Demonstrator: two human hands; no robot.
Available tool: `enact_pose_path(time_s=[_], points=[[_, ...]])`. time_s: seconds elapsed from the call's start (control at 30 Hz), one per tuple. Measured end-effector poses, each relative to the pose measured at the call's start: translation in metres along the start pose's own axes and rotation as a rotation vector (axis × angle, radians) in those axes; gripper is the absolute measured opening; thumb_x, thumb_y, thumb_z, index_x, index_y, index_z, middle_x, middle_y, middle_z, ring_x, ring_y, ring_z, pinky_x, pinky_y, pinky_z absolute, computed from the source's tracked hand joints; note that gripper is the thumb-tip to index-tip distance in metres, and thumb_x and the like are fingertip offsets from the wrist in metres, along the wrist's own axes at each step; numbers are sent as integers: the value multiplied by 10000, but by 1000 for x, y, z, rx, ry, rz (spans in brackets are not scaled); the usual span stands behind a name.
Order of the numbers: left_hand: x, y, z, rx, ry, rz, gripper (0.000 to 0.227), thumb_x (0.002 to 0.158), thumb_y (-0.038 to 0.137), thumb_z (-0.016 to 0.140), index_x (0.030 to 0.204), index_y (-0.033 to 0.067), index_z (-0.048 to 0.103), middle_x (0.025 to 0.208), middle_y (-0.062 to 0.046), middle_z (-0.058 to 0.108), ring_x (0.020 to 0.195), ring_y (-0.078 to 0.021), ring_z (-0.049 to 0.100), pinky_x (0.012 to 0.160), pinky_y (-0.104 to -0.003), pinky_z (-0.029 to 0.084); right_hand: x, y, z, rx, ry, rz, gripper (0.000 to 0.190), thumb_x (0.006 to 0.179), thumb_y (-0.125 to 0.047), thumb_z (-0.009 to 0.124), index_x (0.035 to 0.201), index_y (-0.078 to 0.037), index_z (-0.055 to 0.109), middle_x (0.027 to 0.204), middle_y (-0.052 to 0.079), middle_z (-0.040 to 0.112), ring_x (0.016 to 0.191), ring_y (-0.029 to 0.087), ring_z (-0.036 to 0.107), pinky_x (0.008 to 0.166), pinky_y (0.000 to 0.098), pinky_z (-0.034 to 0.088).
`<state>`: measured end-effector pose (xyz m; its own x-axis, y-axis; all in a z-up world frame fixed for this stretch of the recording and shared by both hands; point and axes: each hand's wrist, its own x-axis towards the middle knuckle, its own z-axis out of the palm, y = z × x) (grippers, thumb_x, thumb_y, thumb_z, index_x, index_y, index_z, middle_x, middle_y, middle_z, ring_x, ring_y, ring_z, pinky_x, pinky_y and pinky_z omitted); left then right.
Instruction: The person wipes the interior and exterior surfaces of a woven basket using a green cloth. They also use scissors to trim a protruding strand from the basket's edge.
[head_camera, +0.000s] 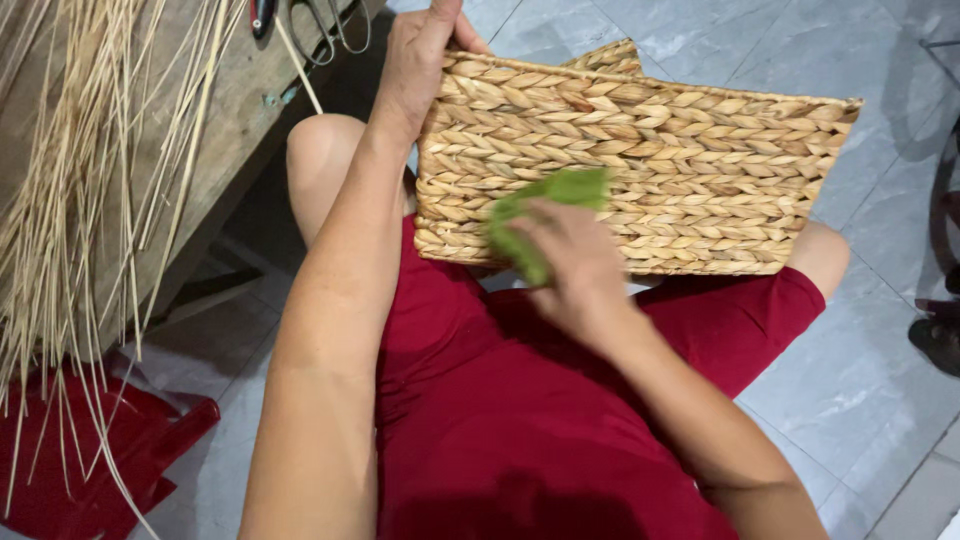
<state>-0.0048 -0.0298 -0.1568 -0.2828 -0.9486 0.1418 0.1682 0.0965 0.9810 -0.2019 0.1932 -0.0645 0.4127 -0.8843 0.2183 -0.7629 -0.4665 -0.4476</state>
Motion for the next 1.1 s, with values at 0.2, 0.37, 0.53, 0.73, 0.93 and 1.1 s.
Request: enact_pose_path(time_s=[0.2, 0.37, 0.53, 0.73, 0.93, 1.1], points=[[2, -1, -2, 12, 32, -25, 717, 1067, 588, 516, 781, -24, 756, 719, -67, 719, 643, -112, 651, 661, -253, 511, 6, -7, 23, 30, -49, -130, 661, 669, -130, 857, 1291, -148, 636, 1410, 100, 568, 1219, 376, 538, 987, 498, 428], [-3, 5, -2, 16, 22, -68, 688, 1075, 563, 515, 812, -26, 755, 724, -54, 717, 644, -105, 649, 650, -249, 508, -26, 33, -2, -20, -35, 21, 668, 644, -36, 807, 1281, -151, 644, 1388, 90, 582, 1220, 349, 557, 992, 469, 462], [-5, 14, 0, 100, 1, -45, 632, 1091, 522, 534, 864, -28, 747, 751, -25, 719, 664, -74, 644, 648, -241, 492, -56, 71, -20, -117, 154, 171, 564, 723, -12, 805, 1250, -160, 668, 1355, 86, 612, 1214, 325, 578, 1004, 449, 485], [-14, 38, 12, 864, 37, 402, 441, 1124, 329, 700, 868, -29, 722, 821, -98, 669, 818, -277, 628, 759, -357, 467, -63, 114, -63, -90, 404, 477, 567, 803, 10, 782, 1338, -75, 614, 1385, 136, 606, 1296, 376, 576, 1125, 461, 472], [-6, 62, 59, 1122, -95, 603, 340, 1096, 404, 693, 897, 144, 788, 857, -57, 760, 779, -263, 710, 826, -427, 520, -12, 116, -37, -59, 452, 235, 677, 731, -36, 830, 1353, -74, 566, 1435, 181, 564, 1353, 397, 524, 1161, 493, 415], [-6, 66, 85, 1184, -126, 335, 376, 1036, 483, 699, 870, 163, 807, 654, -136, 663, 588, -357, 644, 559, -434, 494, 1, 134, -34, -123, 347, 174, 591, 757, -85, 897, 1287, -112, 636, 1417, 142, 582, 1285, 370, 544, 1091, 479, 449]])
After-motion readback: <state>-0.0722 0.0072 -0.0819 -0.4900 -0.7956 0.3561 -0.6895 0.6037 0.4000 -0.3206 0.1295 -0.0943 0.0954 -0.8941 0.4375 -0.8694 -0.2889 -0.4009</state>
